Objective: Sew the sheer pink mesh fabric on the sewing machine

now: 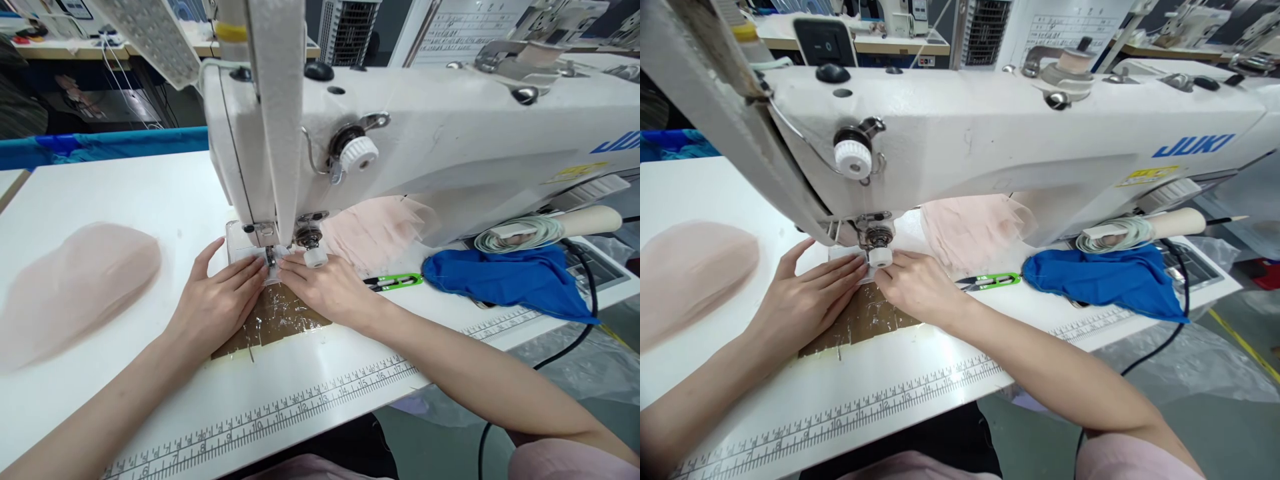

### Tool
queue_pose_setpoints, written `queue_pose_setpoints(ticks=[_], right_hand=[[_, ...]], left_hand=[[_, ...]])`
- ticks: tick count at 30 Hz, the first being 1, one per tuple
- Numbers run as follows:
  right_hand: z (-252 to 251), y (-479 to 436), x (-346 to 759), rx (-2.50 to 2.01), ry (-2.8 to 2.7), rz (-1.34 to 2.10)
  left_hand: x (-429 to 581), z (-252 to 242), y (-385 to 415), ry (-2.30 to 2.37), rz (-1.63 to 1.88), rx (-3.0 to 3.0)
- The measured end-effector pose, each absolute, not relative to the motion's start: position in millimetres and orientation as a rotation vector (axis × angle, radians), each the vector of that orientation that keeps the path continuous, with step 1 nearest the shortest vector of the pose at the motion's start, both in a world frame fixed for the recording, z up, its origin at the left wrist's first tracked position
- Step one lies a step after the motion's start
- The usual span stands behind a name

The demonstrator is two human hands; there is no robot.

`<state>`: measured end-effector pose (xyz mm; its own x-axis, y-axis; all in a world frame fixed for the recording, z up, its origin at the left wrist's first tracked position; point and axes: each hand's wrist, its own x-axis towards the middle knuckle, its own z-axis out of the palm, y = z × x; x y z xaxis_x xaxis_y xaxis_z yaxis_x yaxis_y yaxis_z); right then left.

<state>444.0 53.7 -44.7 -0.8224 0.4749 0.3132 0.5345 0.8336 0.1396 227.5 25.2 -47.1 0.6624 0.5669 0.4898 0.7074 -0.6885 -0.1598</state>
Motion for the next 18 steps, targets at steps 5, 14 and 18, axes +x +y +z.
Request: queue_pose_setpoints(ticks=[5, 14, 18], right_hand=[[-43.2, 54.9, 442.7, -0.816, -2.769, -0.305], [-45.3, 56.9, 441.4, -0.814, -2.773, -0.319], [-46.1, 58.1, 441.8, -0.794, -2.76, -0.308]], left_hand=[[227.1, -47.5, 26.1, -1.024, -0.594, -2.54], [225.1, -50.8, 26.4, -1.05, -0.58, -2.546], [225.5, -50.2, 25.6, -1.07, -0.559, -2.492]])
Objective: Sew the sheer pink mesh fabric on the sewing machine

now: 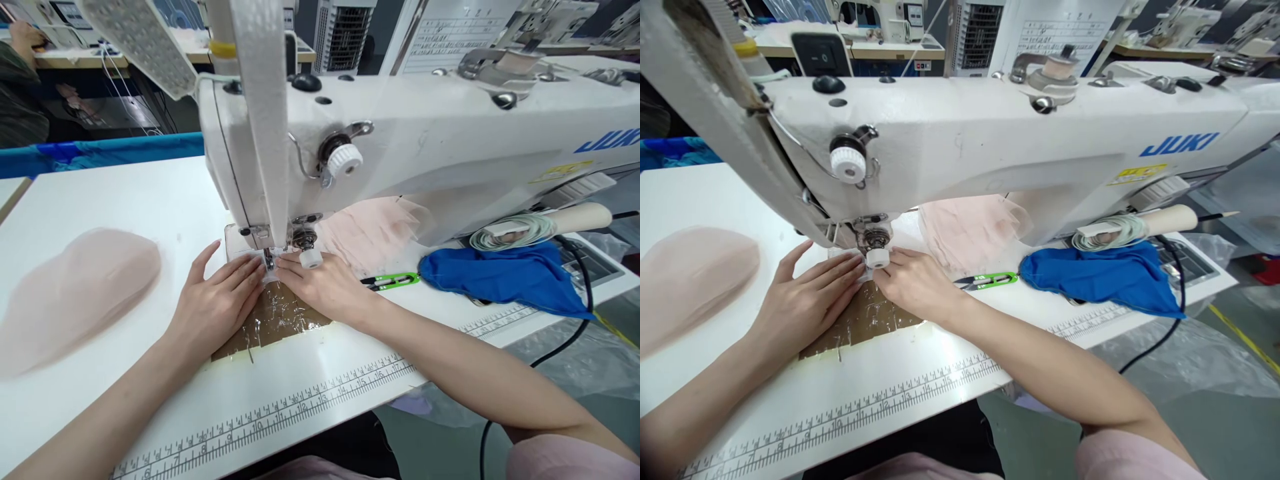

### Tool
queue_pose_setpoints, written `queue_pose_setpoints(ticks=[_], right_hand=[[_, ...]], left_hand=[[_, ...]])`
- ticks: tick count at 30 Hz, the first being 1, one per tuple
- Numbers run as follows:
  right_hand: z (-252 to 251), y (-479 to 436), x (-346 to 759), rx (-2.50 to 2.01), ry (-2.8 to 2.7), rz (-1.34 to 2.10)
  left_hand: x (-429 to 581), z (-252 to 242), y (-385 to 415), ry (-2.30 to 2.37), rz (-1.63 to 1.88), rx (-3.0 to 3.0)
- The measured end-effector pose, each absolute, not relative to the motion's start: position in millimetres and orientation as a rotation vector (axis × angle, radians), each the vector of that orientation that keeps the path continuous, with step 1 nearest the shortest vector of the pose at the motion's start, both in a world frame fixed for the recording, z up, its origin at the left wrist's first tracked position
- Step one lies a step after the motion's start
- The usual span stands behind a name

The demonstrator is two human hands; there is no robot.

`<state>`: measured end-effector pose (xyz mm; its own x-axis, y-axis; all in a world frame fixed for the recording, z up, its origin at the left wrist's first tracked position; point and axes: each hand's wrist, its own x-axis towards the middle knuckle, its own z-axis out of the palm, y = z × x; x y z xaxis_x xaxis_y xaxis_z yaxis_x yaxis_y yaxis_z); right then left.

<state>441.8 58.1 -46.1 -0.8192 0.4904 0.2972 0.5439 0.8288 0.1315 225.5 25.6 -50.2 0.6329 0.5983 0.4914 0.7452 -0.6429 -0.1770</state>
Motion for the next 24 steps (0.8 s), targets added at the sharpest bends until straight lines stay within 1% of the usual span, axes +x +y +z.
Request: queue_pose_setpoints(ticks=[4, 7, 10, 14, 19, 21, 24], right_hand=[[-47, 60, 443, -0.779, -2.714, -0.291], [-45, 58, 443, -0.786, -2.623, -0.252], [-42, 52, 441, -0.777, -2.552, -0.212], [-39, 43, 438, -0.643, -2.568, -0.172], [-36, 37, 437, -0.724, -2.51, -0.377], [-36, 35, 437, -0.714, -2.533, -0.367], [-38, 34, 437, -0.736, -2.618, -0.217]], left_hand=[[227, -44, 21, -1.159, -0.45, -2.406], [229, -34, 13, -1.096, -0.389, -2.355], [229, -25, 7, -0.985, -0.494, -2.358], [224, -24, 9, -1.051, -0.549, -2.464], [217, -28, 12, -1.171, -0.743, -2.609], [217, -30, 14, -1.197, -0.728, -2.681], [221, -35, 19, -1.213, -0.618, -2.755]])
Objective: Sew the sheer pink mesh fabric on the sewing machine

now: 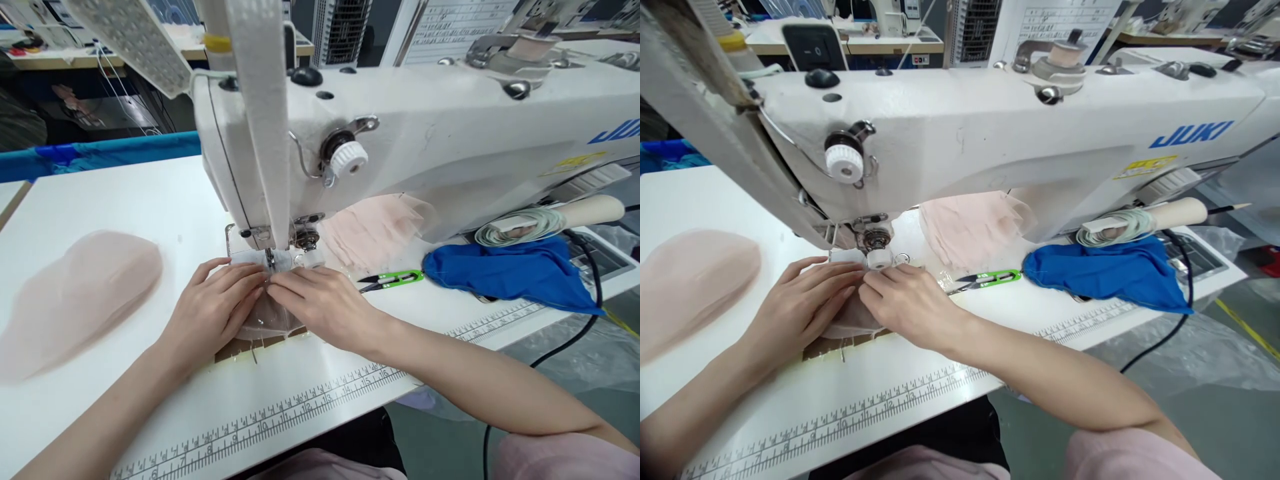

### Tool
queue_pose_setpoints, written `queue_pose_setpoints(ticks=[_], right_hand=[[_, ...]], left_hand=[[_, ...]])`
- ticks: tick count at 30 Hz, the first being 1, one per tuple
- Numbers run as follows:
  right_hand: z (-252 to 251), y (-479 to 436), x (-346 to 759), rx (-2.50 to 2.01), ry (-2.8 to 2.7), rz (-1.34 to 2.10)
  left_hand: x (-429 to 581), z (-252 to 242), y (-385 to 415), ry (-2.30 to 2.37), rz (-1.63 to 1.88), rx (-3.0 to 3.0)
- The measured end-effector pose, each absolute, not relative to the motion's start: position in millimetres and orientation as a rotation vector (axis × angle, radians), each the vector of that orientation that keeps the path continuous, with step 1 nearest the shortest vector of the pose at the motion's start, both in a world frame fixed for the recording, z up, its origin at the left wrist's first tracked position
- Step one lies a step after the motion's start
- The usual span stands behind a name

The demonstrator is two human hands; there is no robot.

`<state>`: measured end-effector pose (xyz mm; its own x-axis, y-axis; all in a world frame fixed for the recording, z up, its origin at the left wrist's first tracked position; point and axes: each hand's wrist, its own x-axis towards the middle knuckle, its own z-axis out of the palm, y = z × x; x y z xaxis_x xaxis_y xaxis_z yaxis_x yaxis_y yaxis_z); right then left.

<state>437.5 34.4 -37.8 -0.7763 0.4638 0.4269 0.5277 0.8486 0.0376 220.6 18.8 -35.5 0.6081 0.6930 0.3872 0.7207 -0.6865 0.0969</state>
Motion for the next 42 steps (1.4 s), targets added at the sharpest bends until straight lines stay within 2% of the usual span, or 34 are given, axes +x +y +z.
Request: queue_pose_setpoints(ticks=[4, 15, 42], right_hand=[[-40, 38, 440, -0.871, -2.65, -0.065], [-42, 42, 439, -0.961, -2.603, -0.168], [-42, 43, 439, -0.986, -2.604, -0.175]], left_hand=[[226, -43, 23, -1.142, -0.515, -2.685], [227, -46, 19, -0.998, -0.433, -2.562], [231, -48, 18, -1.055, -0.462, -2.573]])
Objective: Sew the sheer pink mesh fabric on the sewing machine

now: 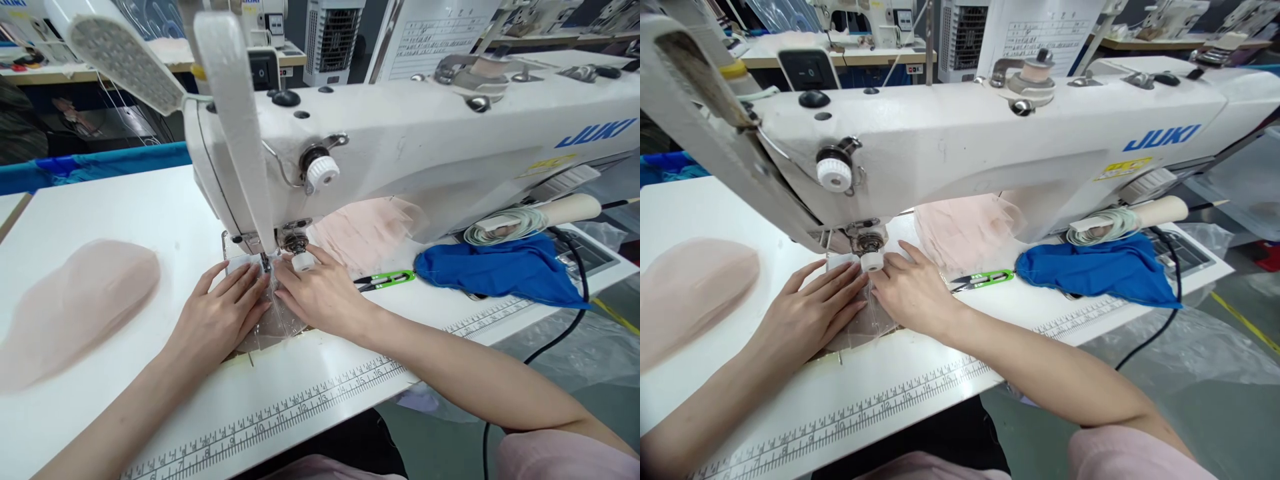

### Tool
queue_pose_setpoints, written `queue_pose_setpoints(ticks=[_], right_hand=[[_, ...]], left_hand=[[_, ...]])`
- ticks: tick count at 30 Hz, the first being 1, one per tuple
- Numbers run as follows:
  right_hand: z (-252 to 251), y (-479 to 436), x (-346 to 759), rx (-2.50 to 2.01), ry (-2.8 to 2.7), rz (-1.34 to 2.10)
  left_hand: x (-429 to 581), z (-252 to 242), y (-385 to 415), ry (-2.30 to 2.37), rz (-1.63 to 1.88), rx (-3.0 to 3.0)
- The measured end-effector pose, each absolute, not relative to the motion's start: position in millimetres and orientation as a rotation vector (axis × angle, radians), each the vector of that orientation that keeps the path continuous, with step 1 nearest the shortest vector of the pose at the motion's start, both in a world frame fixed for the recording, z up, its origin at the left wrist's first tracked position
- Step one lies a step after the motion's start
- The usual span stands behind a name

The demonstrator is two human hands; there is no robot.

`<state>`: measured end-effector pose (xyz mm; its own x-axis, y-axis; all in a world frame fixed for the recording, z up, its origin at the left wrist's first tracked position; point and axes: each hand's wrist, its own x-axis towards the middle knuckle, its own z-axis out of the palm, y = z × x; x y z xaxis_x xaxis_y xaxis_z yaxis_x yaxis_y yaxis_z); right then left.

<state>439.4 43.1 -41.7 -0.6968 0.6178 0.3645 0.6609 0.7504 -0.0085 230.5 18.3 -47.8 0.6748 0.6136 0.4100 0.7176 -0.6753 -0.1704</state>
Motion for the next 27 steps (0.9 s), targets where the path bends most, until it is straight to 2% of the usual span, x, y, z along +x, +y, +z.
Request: queue_pose_setpoints(ticks=[9, 17, 21, 27], right_hand=[[-41, 44, 445, -0.81, -2.569, -0.224], [-19, 51, 460, -0.608, -2.776, 0.133], [-25, 49, 457, -0.641, -2.773, -0.067], [-33, 43, 454, -0.495, -2.656, -0.277]], left_hand=[[225, -37, 10, -0.898, -0.501, -2.673], [222, -37, 4, -0.768, -0.573, -2.713], [228, -36, 4, -0.863, -0.664, -2.7], [231, -41, 4, -0.901, -0.56, -2.627]])
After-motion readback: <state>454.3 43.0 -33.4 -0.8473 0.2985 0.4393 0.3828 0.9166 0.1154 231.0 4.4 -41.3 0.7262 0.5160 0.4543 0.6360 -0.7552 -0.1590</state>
